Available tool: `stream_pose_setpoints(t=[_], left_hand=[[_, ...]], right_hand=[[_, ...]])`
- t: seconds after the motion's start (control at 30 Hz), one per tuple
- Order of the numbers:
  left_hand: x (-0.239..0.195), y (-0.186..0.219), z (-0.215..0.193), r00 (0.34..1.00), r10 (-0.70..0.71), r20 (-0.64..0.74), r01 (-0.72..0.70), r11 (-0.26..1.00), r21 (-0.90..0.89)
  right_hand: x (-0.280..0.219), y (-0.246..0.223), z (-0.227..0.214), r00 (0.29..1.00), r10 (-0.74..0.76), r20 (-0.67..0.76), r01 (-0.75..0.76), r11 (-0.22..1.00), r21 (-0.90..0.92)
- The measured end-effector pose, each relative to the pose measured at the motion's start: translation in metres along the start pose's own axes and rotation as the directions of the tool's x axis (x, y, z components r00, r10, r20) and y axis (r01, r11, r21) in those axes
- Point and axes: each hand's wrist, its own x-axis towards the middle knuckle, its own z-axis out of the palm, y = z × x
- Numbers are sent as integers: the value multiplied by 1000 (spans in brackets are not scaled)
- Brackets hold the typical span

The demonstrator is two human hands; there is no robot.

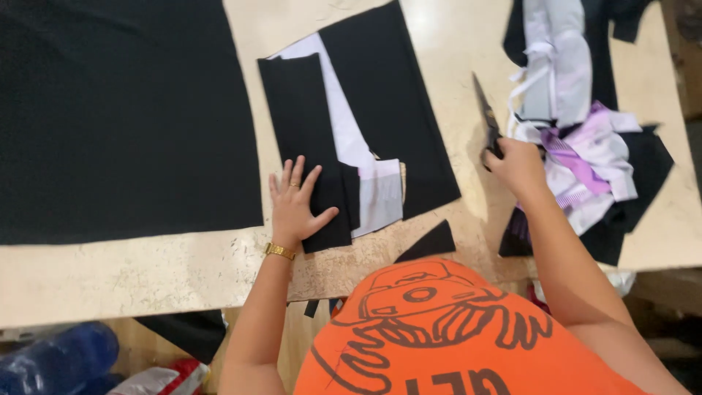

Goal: Cutting fabric pieces using scissors according to a pattern and folding the finished pieces

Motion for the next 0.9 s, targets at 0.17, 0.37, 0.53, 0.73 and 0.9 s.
stream_pose_setpoints(t=[0.17,0.37,0.53,0.73,0.9], left_hand=[[1,4,-4,999,18,35,-17,1000,-21],[-1,-3,8,999,-1,35,1,1000,8],[0,-3,8,1000,1,5,-1,1000,16],[-1,-1,7,999,26,-23,-26,1000,-12],[-1,3,1,999,46,-15,-46,999,4]], right_hand=[[-32,-40,-2,978,-114,-173,95,989,-115],[-45,-90,20,937,-225,-268,214,974,-72],[-34,-93,38,960,-223,-172,199,969,-148],[-15,-83,0,990,-108,-89,133,921,365],[-42,-99,-155,998,21,-52,32,545,838]])
